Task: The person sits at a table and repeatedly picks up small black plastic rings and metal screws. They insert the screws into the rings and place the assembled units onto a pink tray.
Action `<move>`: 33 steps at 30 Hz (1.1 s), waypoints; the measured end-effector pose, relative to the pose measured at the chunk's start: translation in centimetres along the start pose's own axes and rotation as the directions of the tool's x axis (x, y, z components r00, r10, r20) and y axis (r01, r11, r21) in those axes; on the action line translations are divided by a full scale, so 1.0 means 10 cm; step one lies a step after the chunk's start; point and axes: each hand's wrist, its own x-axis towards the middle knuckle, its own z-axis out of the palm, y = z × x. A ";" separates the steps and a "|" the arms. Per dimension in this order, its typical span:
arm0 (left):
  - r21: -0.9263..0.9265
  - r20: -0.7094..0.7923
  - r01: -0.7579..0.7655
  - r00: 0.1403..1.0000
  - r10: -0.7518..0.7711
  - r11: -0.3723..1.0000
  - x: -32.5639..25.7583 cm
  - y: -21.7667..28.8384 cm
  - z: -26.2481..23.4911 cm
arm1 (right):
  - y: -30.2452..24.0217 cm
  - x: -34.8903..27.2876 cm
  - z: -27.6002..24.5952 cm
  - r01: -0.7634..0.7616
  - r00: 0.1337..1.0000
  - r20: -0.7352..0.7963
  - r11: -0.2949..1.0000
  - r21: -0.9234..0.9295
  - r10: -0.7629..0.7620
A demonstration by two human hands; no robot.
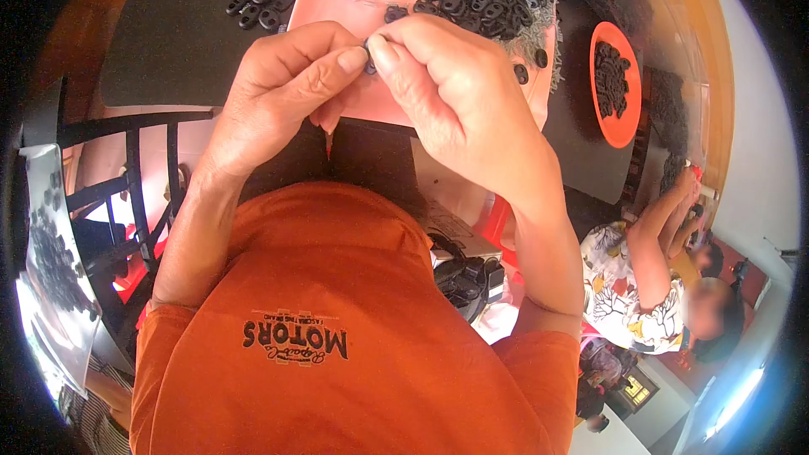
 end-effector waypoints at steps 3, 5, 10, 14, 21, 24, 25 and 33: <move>-0.037 0.007 -0.016 1.000 0.016 0.999 0.01 -0.04 -0.02 | -0.02 0.01 0.00 -0.152 0.988 0.024 0.963 0.224 0.151; -0.076 0.027 -0.026 0.999 0.028 0.997 0.01 -0.06 -0.03 | -0.02 0.02 -0.04 -0.183 0.983 0.053 0.938 0.295 0.175; -0.084 0.056 0.011 0.998 -0.007 0.996 0.01 -0.02 -0.04 | 0.03 0.06 -0.09 -0.137 0.990 0.070 0.940 0.312 0.121; -0.081 0.048 0.044 0.998 -0.040 0.996 0.00 0.01 -0.03 | 0.05 0.07 -0.13 -0.125 0.990 0.097 0.956 0.265 0.102; -0.073 0.050 -0.004 0.999 0.008 0.997 0.01 0.02 0.01 | 0.03 0.09 -0.12 -0.082 0.992 0.109 0.974 0.210 0.060; -0.076 0.060 -0.013 0.998 0.018 0.997 0.02 0.02 0.01 | 0.00 0.08 -0.14 -0.156 0.980 0.157 0.967 0.202 0.125; -0.087 0.065 -0.011 0.998 0.017 0.996 0.02 0.02 0.01 | 0.00 0.08 -0.14 -0.162 0.978 0.160 0.968 0.192 0.132; -0.146 0.032 0.000 0.999 0.005 0.989 0.01 -0.02 0.05 | 0.04 0.07 -0.10 -0.119 0.982 0.163 0.977 0.177 0.090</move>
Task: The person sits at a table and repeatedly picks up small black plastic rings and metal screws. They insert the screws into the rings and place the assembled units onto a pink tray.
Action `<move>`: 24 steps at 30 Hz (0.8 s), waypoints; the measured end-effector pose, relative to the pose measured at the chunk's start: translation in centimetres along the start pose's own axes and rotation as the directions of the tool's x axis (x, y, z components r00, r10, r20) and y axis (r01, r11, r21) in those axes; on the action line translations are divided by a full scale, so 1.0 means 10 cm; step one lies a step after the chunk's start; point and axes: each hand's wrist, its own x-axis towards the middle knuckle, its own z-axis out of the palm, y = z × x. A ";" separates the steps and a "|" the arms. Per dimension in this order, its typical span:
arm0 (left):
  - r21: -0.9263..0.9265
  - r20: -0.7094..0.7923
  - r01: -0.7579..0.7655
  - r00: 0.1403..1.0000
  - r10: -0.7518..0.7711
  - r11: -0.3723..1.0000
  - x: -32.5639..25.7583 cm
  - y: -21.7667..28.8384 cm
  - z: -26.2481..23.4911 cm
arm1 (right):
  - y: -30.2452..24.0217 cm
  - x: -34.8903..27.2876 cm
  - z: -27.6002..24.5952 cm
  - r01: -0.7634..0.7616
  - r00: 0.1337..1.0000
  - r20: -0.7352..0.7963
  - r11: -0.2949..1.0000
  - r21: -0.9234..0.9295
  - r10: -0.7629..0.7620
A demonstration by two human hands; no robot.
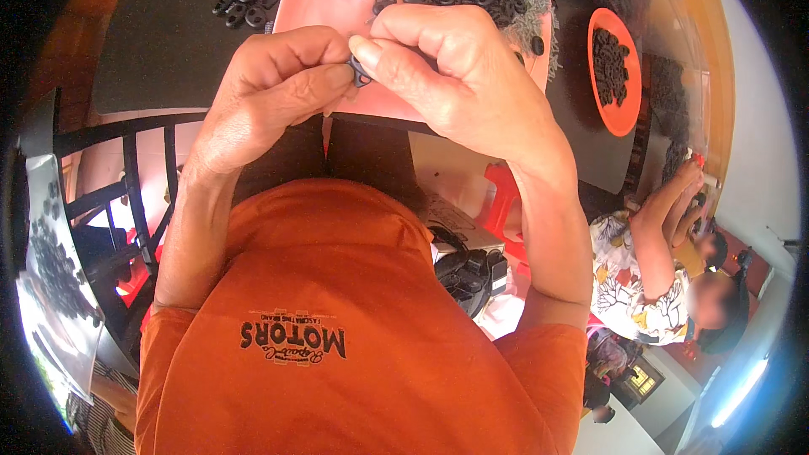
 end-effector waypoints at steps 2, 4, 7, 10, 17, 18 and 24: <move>-0.007 0.008 0.001 1.000 -0.001 1.000 0.00 0.01 0.00 | 0.00 -0.01 0.02 0.004 1.000 -0.011 1.000 0.006 -0.004; 0.040 0.022 0.024 0.999 -0.025 0.999 0.00 0.02 -0.06 | 0.02 -0.01 0.06 0.093 0.992 -0.074 0.993 -0.071 -0.098; 0.030 -0.016 0.071 0.997 -0.071 0.997 0.00 0.03 -0.06 | 0.14 -0.02 0.15 0.293 0.912 -0.170 0.882 -0.368 -0.374; -0.021 -0.034 0.080 0.996 -0.080 0.997 -0.01 0.05 -0.06 | 0.15 -0.07 0.20 0.336 0.844 -0.148 0.722 -0.605 -0.516; -0.090 -0.093 0.131 0.986 -0.139 0.987 -0.01 0.09 -0.03 | 0.18 -0.07 0.22 0.323 0.853 -0.150 0.731 -0.601 -0.500; -0.084 -0.086 0.132 0.986 -0.139 0.988 -0.01 0.10 -0.04 | 0.18 -0.07 0.20 0.330 0.857 -0.140 0.738 -0.589 -0.496; -0.124 -0.085 0.152 0.983 -0.163 0.981 0.00 0.12 -0.01 | 0.11 -0.11 0.10 0.363 0.884 -0.011 0.701 -0.614 -0.468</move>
